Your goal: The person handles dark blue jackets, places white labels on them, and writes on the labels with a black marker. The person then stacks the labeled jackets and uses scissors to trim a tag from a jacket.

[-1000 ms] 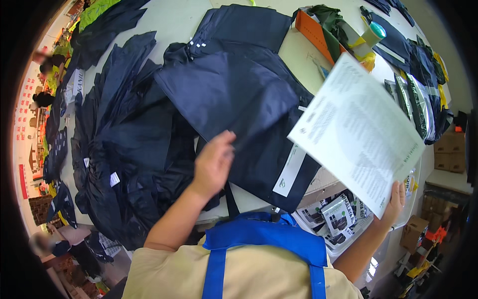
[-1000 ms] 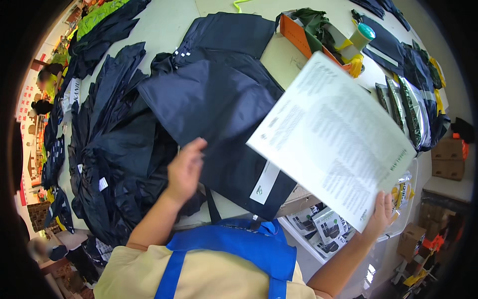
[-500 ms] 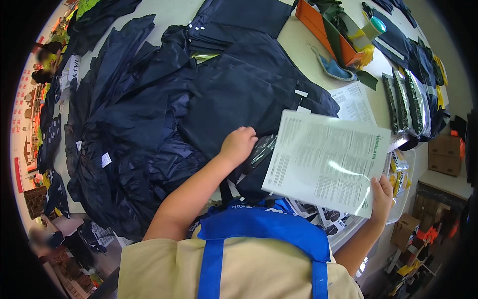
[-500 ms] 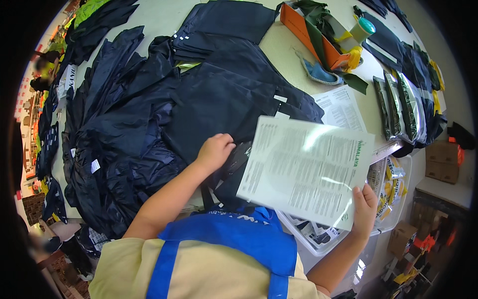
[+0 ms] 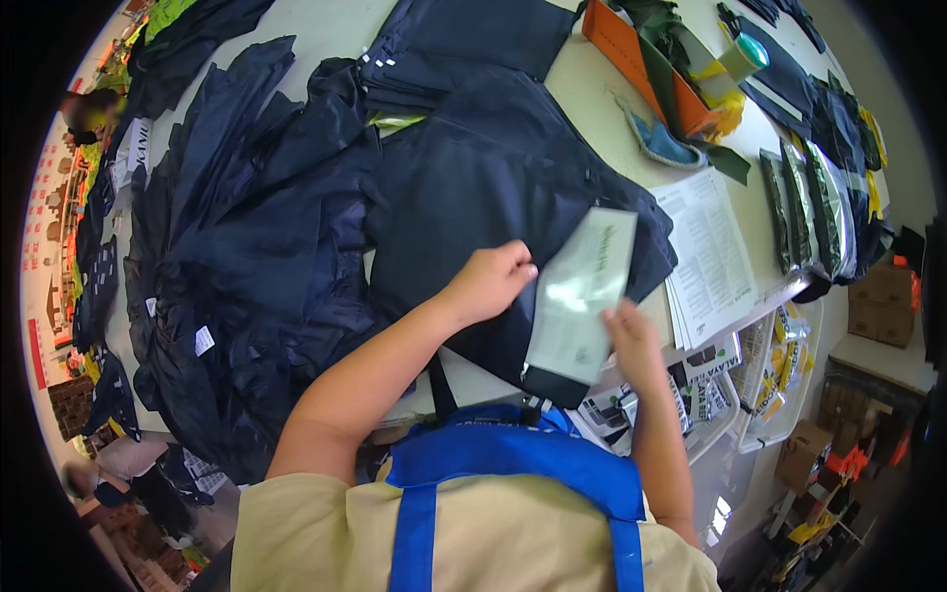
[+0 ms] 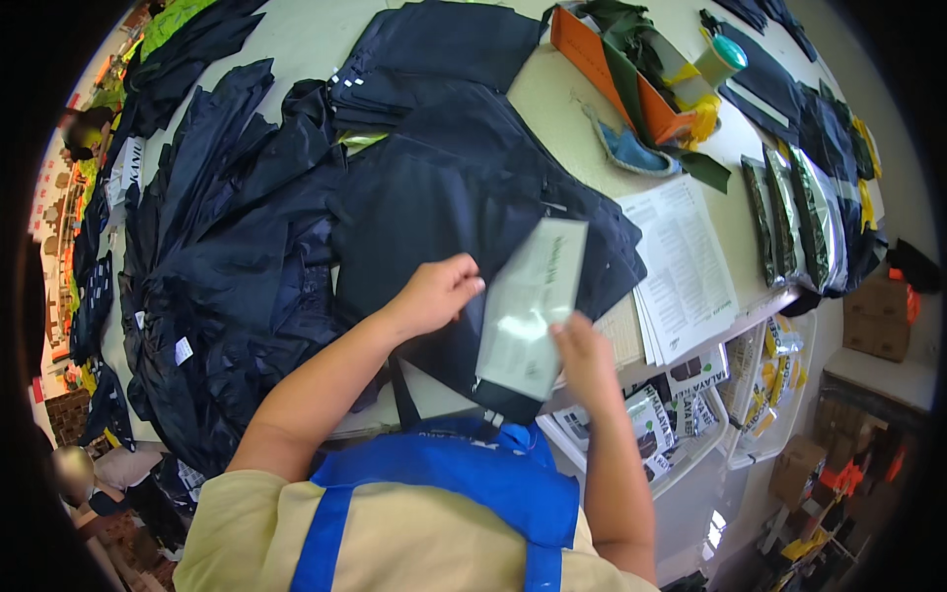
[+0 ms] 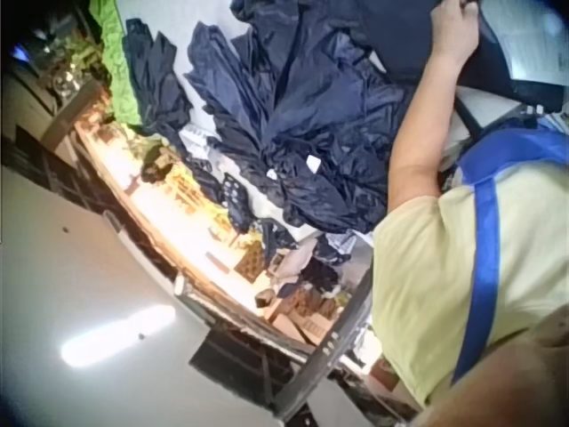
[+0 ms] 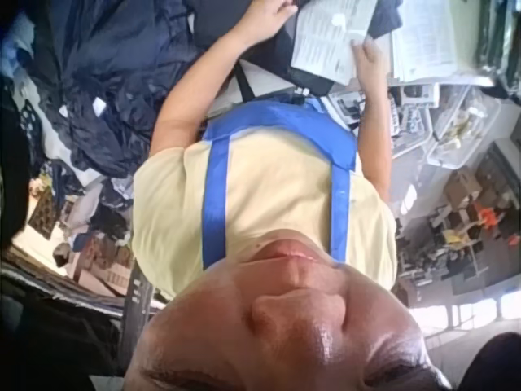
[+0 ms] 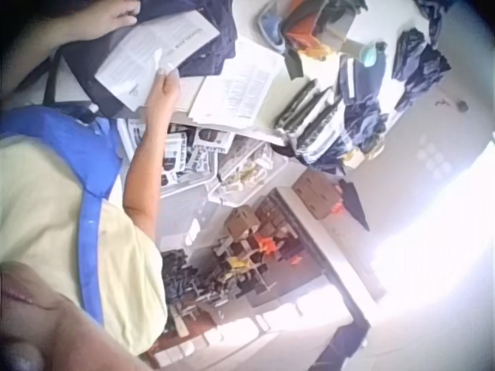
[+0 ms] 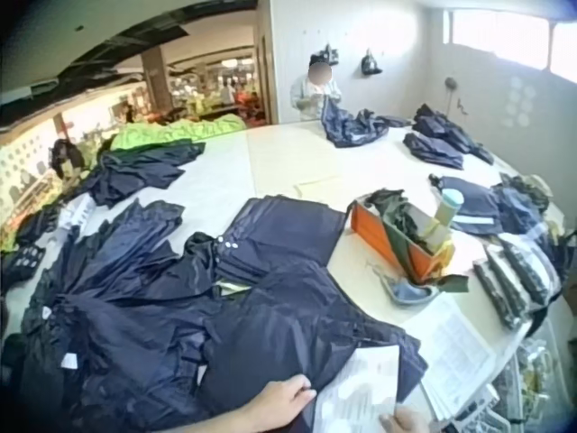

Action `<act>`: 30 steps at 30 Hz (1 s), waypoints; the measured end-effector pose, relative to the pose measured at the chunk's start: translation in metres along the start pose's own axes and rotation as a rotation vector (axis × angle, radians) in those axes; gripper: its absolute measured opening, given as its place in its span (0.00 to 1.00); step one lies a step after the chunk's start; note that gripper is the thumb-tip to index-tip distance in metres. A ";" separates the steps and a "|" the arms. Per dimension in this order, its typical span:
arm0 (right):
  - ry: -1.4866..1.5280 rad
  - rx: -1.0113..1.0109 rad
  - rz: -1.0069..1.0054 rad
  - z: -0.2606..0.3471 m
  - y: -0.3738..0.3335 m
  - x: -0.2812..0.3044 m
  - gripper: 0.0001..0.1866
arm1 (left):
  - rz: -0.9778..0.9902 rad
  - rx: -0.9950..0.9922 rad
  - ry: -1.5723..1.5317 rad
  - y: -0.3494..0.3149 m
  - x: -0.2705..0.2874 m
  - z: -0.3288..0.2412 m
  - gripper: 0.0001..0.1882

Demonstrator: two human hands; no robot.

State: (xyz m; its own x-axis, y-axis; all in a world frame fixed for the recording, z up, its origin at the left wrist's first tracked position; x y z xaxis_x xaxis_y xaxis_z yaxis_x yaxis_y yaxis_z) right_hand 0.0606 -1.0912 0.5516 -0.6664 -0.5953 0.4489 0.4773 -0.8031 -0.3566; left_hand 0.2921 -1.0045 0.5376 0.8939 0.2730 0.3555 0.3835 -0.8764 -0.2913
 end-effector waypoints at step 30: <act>-0.582 0.108 -1.329 -0.217 0.045 0.187 0.20 | -0.741 -0.475 1.076 0.185 0.284 -0.065 0.06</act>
State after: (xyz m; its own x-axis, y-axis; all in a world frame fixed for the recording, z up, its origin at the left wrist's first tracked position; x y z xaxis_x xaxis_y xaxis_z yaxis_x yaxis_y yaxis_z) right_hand -0.1670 -1.2341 0.4412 -0.3326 0.6706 0.6631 -0.2371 -0.7400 0.6294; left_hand 0.6014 -1.1150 0.6426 -0.1797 0.4822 0.8574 0.3754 -0.7721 0.5128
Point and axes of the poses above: each hand's wrist, its own y-axis towards the middle knuckle, its own x-axis out of the back of the hand, z = x × y, the point moved 2 cm from there along y, towards the middle knuckle, and after that the axes turned 7 degrees about -z, right-handed, at the moved point
